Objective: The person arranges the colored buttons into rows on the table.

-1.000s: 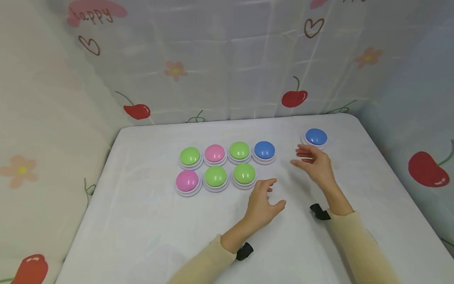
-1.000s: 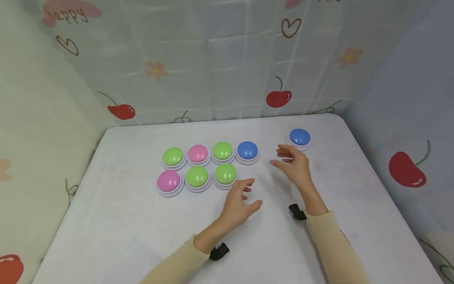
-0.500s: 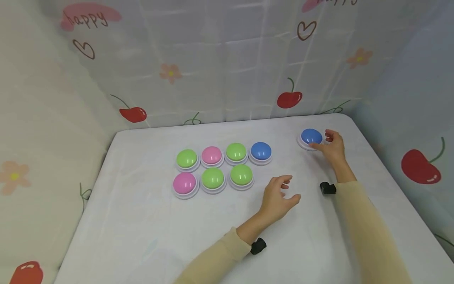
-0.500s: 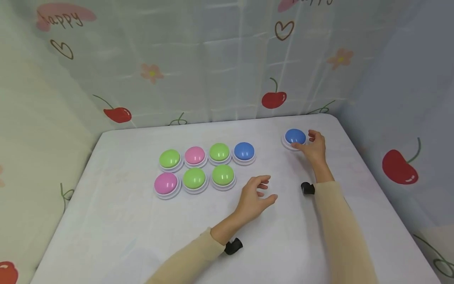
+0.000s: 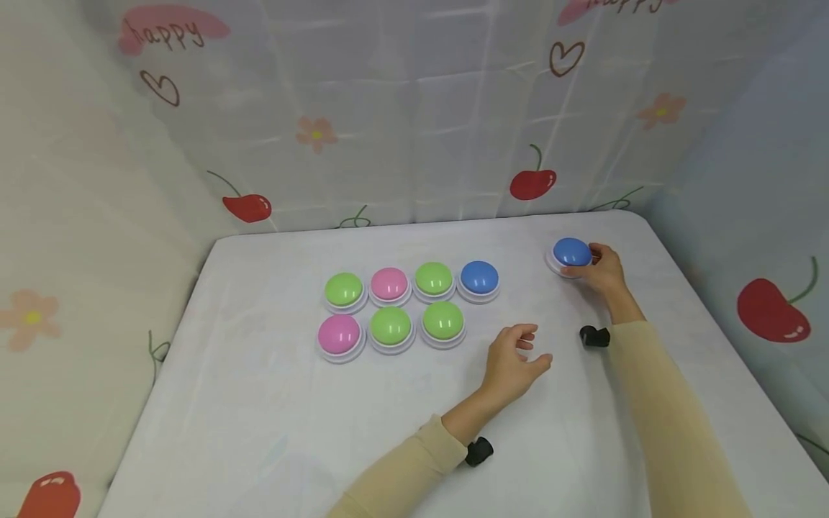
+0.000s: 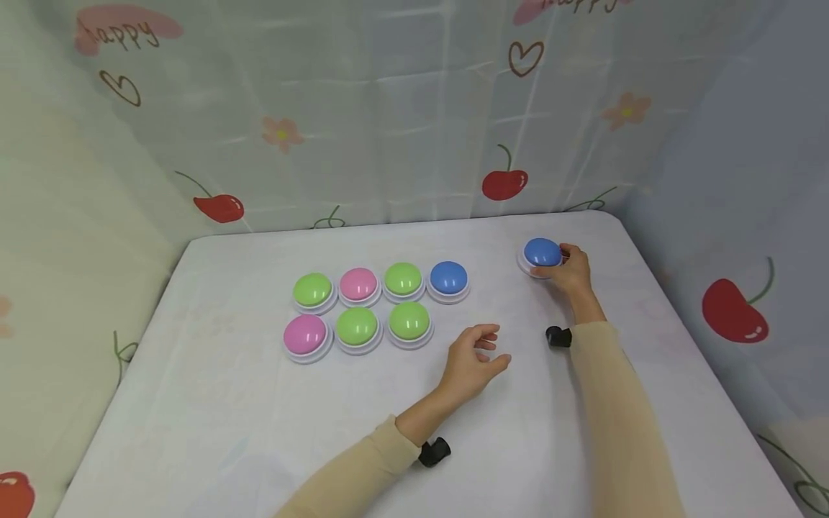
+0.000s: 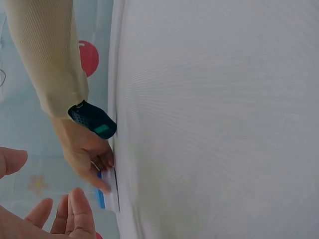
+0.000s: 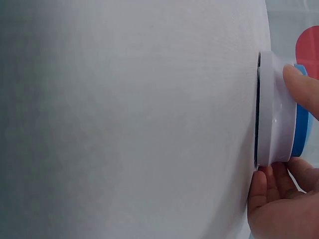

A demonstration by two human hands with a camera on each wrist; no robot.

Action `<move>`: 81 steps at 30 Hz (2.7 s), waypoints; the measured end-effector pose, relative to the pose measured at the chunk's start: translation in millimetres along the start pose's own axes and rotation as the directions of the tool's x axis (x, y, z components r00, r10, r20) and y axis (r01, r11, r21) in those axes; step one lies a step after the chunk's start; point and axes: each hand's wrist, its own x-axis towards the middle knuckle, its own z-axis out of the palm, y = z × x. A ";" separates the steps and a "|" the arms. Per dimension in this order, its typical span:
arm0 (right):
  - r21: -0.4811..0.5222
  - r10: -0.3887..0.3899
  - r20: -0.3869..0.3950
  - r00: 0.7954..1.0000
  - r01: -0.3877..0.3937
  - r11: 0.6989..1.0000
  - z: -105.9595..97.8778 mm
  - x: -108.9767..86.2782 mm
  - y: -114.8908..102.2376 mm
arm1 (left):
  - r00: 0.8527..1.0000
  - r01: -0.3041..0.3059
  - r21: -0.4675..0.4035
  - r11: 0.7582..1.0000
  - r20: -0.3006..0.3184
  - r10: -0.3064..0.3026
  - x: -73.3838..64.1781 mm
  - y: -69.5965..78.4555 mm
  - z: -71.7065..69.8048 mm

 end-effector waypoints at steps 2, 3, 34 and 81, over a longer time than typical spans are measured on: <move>-0.003 0.010 0.001 1.000 -0.010 1.000 0.2 -0.1 -0.3 | 1.000 -0.009 0.005 1.000 -0.009 0.009 0.5 -2.2 -0.1; -0.002 0.012 0.000 1.000 -0.012 1.000 0.4 -0.3 -0.5 | 1.000 -0.013 0.008 1.000 -0.013 0.013 0.9 -3.0 -0.3; 0.112 0.027 0.053 0.998 -0.033 0.993 -13.4 -29.8 11.4 | 0.996 0.013 0.049 0.999 -0.087 -0.009 22.4 -11.6 -3.3; 0.304 -0.517 0.156 0.842 0.457 0.836 6.9 -126.0 -20.1 | 0.971 -0.087 0.103 0.991 -0.216 0.107 44.7 3.5 -12.3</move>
